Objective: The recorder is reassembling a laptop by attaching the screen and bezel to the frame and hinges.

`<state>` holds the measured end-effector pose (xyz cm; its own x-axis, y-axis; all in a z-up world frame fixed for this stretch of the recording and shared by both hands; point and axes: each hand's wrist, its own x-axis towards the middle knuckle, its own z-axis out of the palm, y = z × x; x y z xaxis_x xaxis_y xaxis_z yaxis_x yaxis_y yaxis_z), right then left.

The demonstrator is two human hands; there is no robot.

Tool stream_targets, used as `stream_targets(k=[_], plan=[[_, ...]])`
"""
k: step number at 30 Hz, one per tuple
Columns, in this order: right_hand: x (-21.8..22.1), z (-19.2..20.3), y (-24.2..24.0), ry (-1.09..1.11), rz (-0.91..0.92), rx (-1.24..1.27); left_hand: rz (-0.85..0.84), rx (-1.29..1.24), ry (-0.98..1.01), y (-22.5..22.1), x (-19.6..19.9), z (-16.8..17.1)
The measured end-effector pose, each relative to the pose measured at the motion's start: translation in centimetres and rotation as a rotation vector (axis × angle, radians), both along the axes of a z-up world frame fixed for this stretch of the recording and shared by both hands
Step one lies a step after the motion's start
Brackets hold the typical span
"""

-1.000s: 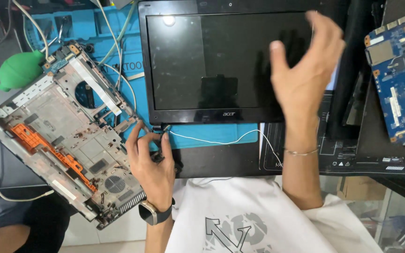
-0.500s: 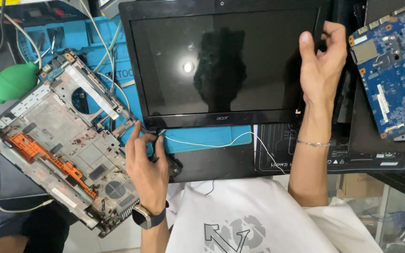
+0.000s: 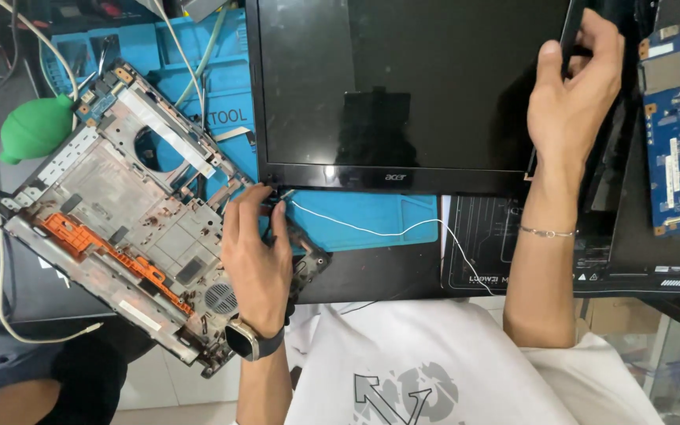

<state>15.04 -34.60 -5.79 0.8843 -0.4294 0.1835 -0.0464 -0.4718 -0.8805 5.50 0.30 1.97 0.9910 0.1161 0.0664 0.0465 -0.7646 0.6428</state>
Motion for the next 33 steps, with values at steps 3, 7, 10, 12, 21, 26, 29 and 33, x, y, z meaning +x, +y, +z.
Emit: stream_targets(k=[3, 7, 10, 12, 21, 26, 29, 33], plan=[[-1.3, 1.4, 1.6, 0.011, 0.052, -0.325, 0.012, 0.001, -0.01, 0.0, -0.4, -0.1], [-2.9, 6.7, 7.1, -0.075, 0.301, -0.566, 0.055, -0.008, -0.025, -0.2, -0.6, -0.4], [-4.3, 7.4, 12.0, 0.019, 0.735, -0.499, 0.145, -0.086, 0.006, -0.4, -0.7, -0.2], [-4.8, 6.0, 13.3, 0.011, 0.794, -0.555, 0.109, -0.018, -0.041, 0.0, -1.0, -0.4], [-3.7, 5.1, 13.8, 0.002, 0.966, -0.572, 0.124, -0.007, -0.058, 0.1, -1.6, -1.0], [-3.9, 5.5, 13.8, 0.0, 0.967, -0.477, 0.099, -0.021, -0.078, 0.0, -1.8, -0.7], [-3.9, 6.0, 14.0, -0.022, 0.924, -0.459, 0.09, -0.015, -0.089, -0.3, -1.8, -0.6], [-3.9, 6.3, 14.4, -0.032, 0.895, -0.583, 0.08, -0.005, -0.083, -0.6, -1.9, -0.7]])
